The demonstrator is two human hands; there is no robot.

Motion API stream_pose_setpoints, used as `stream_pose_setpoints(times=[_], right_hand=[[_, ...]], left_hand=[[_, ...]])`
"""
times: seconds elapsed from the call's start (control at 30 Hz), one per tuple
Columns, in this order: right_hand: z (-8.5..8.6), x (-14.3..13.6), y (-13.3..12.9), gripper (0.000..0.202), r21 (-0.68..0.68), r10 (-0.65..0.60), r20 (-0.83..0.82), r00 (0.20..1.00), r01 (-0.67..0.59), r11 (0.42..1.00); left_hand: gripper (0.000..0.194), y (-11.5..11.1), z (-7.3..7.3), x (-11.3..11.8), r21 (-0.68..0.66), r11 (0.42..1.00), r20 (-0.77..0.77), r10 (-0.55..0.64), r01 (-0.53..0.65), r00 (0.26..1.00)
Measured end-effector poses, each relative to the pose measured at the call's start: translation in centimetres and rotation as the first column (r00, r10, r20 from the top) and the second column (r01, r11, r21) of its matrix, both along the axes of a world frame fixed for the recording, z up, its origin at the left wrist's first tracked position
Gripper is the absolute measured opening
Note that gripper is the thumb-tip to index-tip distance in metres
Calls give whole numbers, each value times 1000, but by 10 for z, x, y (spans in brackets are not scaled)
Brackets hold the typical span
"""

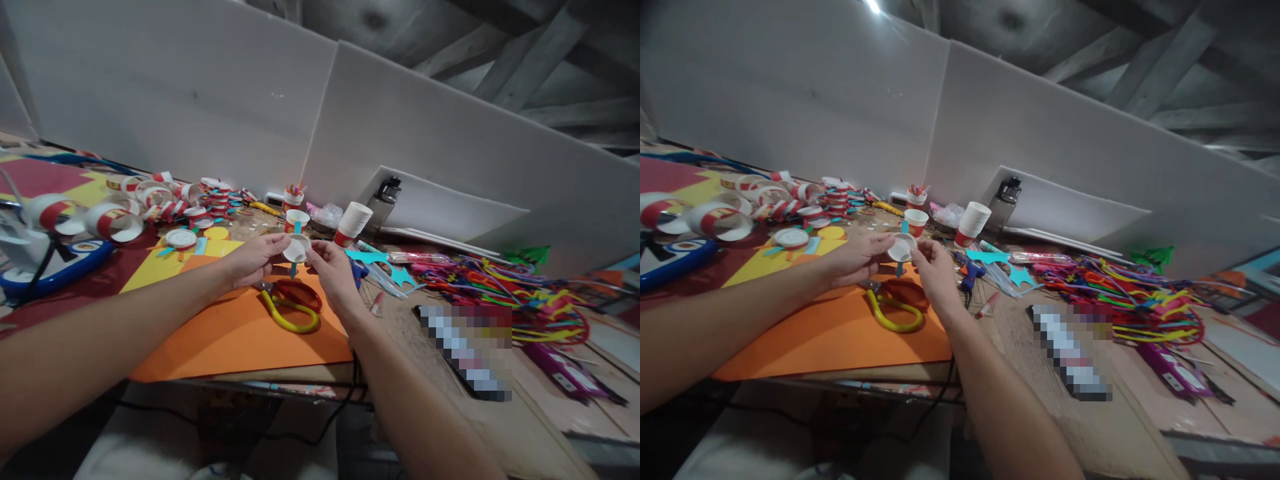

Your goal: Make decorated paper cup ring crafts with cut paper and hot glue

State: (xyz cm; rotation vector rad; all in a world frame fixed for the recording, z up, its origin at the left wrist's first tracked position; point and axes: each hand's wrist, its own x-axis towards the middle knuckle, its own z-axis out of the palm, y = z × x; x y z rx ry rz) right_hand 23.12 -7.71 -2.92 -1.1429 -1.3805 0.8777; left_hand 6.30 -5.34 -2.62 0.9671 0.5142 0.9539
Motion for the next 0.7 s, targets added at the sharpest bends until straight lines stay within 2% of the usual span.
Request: stream_pose_setpoints(times=[0.13,0.3,0.53,0.63,0.7], right_hand=[[5,0,-3,32,18,-23,-33,999,24,1000],[6,1,-4,29,-1,8,-32,999,-8,1000],[4,1,-4,27,89,10,12,1000,-11,996],[4,3,-4,33,86,-35,51,998,30,996],[6,5,-4,34,91,-78,77,994,71,993]], left_hand=[[22,3,-3,-1,40,999,-39,25,-24,999],[19,4,-4,-2,54,998,-63,24,-21,998],[29,3,-4,-3,84,996,-67,-3,8,998],[27,6,-5,-4,38,999,-61,6,-4,998],[23,9,-5,-6,-20,998,-43,58,-58,997]])
